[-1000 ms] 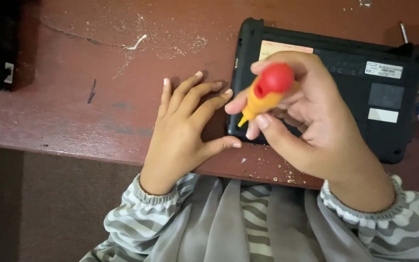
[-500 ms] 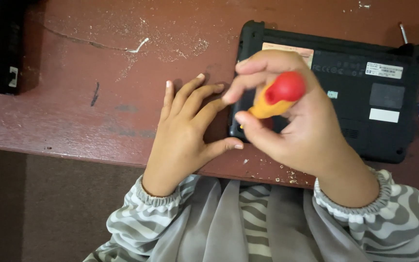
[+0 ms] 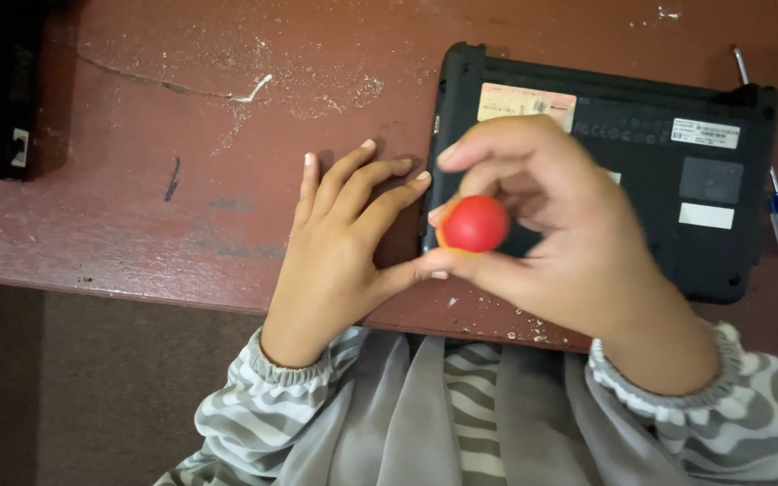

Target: Disassembling a laptop by removing screws from the bottom casing, taking out the battery, and accessing internal components.

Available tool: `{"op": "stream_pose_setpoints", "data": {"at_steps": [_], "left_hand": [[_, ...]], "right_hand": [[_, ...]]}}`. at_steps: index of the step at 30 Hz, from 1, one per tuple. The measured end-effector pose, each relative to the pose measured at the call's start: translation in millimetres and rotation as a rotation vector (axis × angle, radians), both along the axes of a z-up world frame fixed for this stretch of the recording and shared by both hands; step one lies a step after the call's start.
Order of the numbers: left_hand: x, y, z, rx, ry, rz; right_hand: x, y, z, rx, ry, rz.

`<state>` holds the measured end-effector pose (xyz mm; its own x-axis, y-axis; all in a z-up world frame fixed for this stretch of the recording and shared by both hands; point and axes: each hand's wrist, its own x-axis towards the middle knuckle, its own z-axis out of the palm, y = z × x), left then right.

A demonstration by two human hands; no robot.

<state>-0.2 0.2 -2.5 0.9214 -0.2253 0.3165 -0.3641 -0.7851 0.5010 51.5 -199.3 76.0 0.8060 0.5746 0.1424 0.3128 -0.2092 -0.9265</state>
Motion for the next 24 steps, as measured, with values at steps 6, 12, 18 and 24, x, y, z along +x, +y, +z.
{"op": "stream_pose_setpoints", "data": {"at_steps": [6,12,18,24], "left_hand": [[-0.5,-0.7,1.5,-0.009,0.039,-0.014],[-0.4,1.2,0.2,0.002,0.008,-0.007],[-0.2,0.1,-0.3,0.001,0.014,-0.005],[-0.5,-0.4,3.3,0.003,0.029,-0.005]], "right_hand": [[7.0,8.4,-18.0,0.002,-0.185,0.041],[7.7,4.6,-12.7,-0.032,-0.27,0.044],[2.7,-7.4,1.6,0.093,0.036,0.178],[1.1,-2.5,-3.7,0.018,-0.056,0.084]]}}
